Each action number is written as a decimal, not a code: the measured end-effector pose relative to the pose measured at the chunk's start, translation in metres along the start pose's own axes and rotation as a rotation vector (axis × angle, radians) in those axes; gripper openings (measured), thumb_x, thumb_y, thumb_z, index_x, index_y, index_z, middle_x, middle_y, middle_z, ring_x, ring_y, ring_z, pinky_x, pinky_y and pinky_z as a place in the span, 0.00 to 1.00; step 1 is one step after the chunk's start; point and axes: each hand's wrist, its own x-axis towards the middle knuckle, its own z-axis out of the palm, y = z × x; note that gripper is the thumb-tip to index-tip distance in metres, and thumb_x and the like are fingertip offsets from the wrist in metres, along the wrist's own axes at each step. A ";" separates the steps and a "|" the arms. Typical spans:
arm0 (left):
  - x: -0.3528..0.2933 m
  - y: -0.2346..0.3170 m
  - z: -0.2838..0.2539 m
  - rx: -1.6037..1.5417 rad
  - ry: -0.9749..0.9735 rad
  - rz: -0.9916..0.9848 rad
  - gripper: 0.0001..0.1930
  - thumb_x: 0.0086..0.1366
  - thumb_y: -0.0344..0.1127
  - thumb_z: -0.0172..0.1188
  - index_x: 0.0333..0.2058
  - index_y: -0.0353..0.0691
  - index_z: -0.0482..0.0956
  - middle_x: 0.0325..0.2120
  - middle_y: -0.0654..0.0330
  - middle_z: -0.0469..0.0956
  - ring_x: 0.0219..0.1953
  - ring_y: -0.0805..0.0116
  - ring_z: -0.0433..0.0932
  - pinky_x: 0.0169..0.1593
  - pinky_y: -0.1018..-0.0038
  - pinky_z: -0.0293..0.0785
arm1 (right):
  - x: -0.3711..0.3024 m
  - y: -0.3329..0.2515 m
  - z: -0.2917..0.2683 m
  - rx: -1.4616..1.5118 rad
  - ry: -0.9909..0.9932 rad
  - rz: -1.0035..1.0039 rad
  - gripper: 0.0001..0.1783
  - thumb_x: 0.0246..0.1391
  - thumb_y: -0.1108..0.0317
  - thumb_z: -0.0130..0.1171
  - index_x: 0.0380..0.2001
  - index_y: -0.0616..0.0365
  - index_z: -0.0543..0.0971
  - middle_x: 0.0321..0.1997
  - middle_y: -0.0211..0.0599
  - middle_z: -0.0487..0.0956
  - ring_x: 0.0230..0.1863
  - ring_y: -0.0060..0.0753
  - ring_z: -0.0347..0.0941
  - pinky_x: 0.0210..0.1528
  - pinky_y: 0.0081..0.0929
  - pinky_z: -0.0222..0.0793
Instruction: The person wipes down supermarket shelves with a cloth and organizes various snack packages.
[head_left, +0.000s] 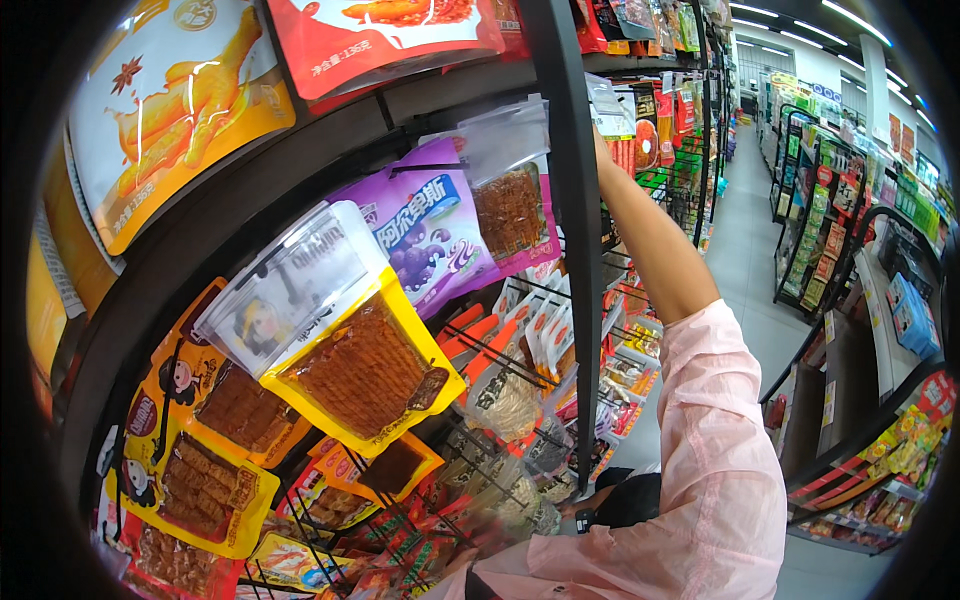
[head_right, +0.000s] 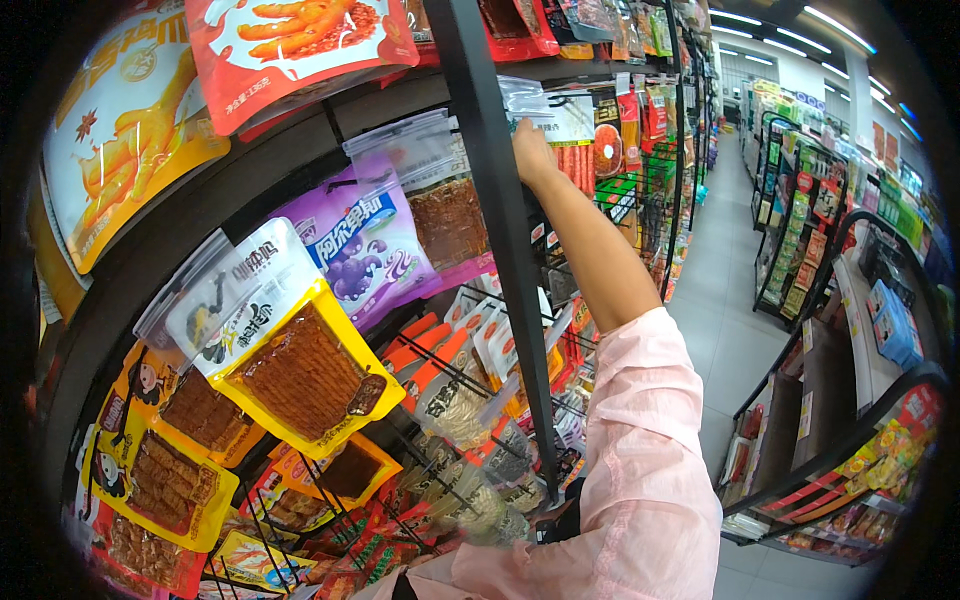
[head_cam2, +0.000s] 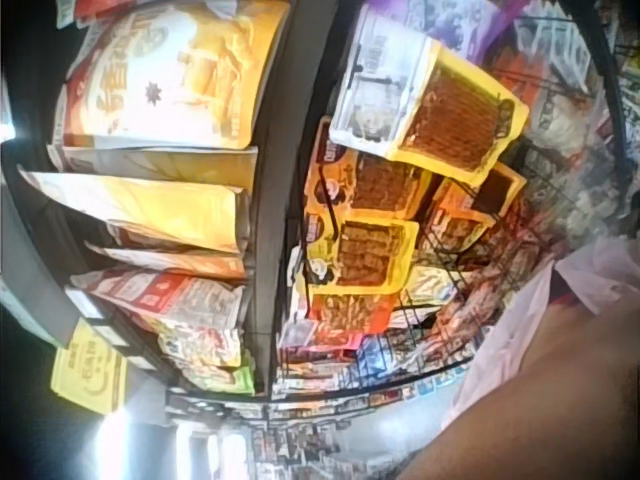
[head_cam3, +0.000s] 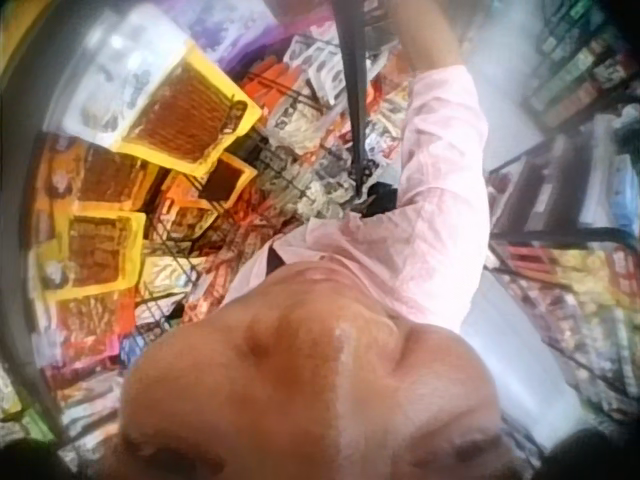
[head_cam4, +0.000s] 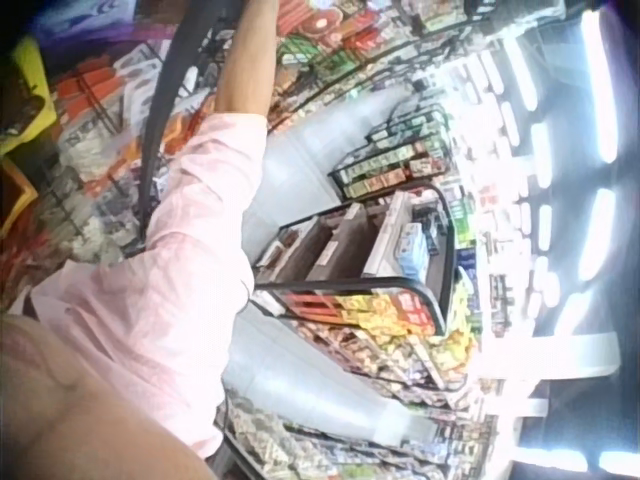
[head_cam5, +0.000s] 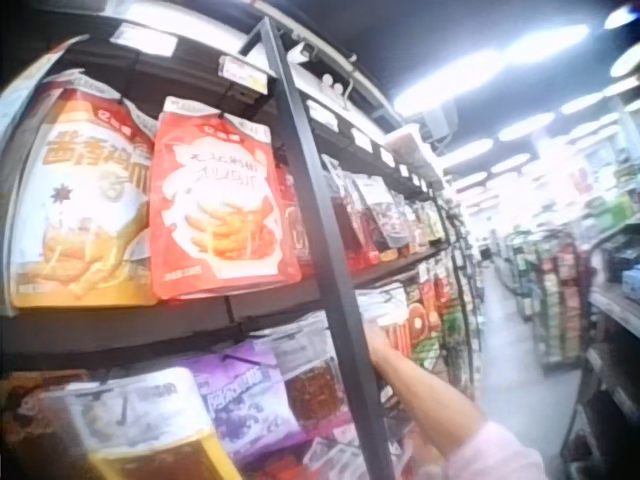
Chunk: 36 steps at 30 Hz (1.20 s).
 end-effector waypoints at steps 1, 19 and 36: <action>-0.004 -0.006 -0.005 -0.012 0.015 -0.003 0.24 0.65 0.35 0.50 0.59 0.41 0.59 0.49 0.49 0.69 0.45 0.61 0.75 0.48 0.72 0.71 | -0.013 -0.011 0.007 0.010 0.008 0.009 0.38 0.47 0.47 0.54 0.51 0.71 0.63 0.49 0.69 0.69 0.52 0.65 0.67 0.52 0.48 0.63; -0.094 -0.037 -0.030 1.092 -0.201 0.764 0.25 0.55 0.28 0.58 0.53 0.34 0.66 0.34 0.56 0.74 0.37 0.66 0.74 0.43 0.73 0.70 | -0.245 -0.033 -0.232 0.581 0.167 0.585 0.06 0.49 0.72 0.51 0.27 0.64 0.74 0.27 0.40 0.78 0.25 0.32 0.76 0.33 0.30 0.77; -0.182 -0.159 -0.051 1.409 -0.836 0.907 0.12 0.56 0.34 0.53 0.38 0.35 0.74 0.41 0.48 0.73 0.46 0.50 0.71 0.51 0.63 0.67 | -0.672 -0.286 -0.357 0.962 0.600 0.769 0.24 0.61 0.58 0.45 0.55 0.62 0.66 0.54 0.41 0.71 0.54 0.38 0.68 0.58 0.35 0.63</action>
